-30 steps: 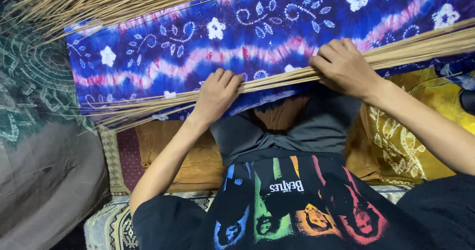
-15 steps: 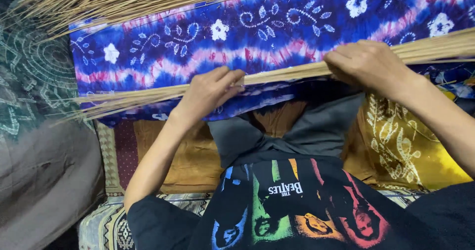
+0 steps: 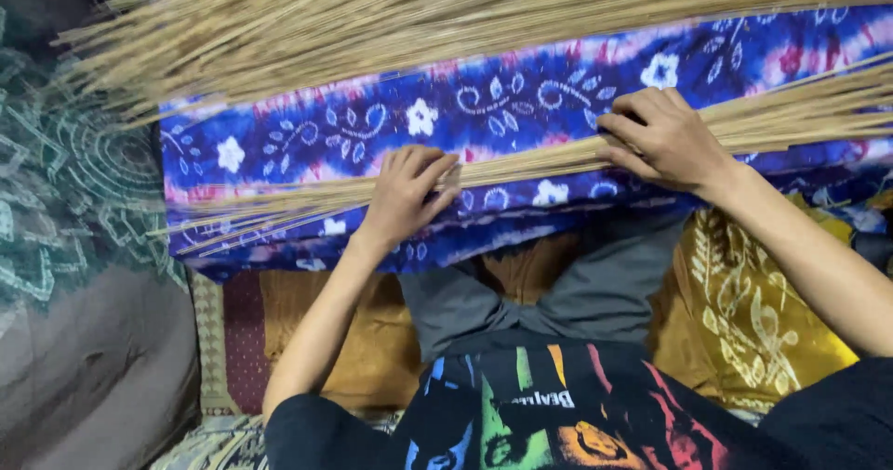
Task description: Weaving thin wooden sticks through a base to create furniture components
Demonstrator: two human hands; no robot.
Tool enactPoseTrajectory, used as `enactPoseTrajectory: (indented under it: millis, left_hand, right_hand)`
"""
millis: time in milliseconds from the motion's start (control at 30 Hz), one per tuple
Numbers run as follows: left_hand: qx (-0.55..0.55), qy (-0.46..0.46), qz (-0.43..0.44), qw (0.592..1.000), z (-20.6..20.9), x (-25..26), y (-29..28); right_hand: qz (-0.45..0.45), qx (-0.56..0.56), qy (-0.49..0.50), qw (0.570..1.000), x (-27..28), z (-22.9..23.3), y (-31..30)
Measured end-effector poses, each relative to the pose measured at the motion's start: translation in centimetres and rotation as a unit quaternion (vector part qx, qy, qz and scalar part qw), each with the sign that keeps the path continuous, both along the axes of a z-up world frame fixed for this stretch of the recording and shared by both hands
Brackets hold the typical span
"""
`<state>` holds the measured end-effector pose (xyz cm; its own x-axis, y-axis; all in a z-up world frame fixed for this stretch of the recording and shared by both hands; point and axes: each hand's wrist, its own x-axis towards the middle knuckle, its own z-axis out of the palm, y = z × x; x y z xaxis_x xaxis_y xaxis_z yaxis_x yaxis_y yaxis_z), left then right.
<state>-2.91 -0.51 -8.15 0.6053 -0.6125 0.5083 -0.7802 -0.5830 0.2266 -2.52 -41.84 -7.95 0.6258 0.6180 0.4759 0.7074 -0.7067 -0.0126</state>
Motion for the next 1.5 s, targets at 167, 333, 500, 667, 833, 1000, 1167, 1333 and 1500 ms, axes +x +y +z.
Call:
enactPoseTrajectory:
  millis: [167, 333, 500, 667, 833, 1000, 1167, 1333, 1500]
  left_hand:
    - [-0.102, 0.019, 0.029, 0.994, 3.9, 3.6, -3.9]
    - [-0.283, 0.102, 0.007, 0.954, 6.9, 9.1, -9.8]
    - [-0.368, 0.133, 0.028, 0.920, 4.1, 12.7, -11.6]
    - [-0.320, 0.153, 0.006, 0.935, 3.9, 12.2, -11.0]
    - [-0.318, 0.165, -0.012, 0.933, 5.0, 11.4, -11.5]
    - [-0.282, 0.174, -0.023, 0.943, 4.3, 11.1, -11.8]
    - [-0.272, 0.164, -0.024, 0.948, 3.6, 11.2, -12.0]
    - [-0.335, 0.286, -0.018, 0.897, 2.4, 11.5, -12.0]
    - [-0.549, 0.363, -0.128, 0.742, 1.4, 12.8, -11.6]
  right_hand:
    - [-0.069, -0.005, -0.009, 0.998, 7.1, 2.4, 0.4]
    - [-0.123, -0.098, 0.027, 0.987, 15.4, 1.8, 2.2]
    - [-0.155, -0.042, 0.122, 0.979, 15.4, 3.1, 2.9]
    - [-0.156, -0.003, 0.066, 0.986, 15.4, 3.1, 1.8]
    - [-0.134, 0.062, -0.023, 0.989, 15.7, 2.6, 1.1]
    - [-0.118, 0.061, -0.047, 0.990, 15.6, 2.6, 1.0]
    - [-0.070, 0.124, -0.074, 0.987, 15.3, 3.3, 1.1]
    - [0.005, 0.198, -0.135, 0.971, 14.6, 5.1, 3.8]
    - [0.067, 0.127, -0.136, 0.980, 12.9, 6.9, 9.1]
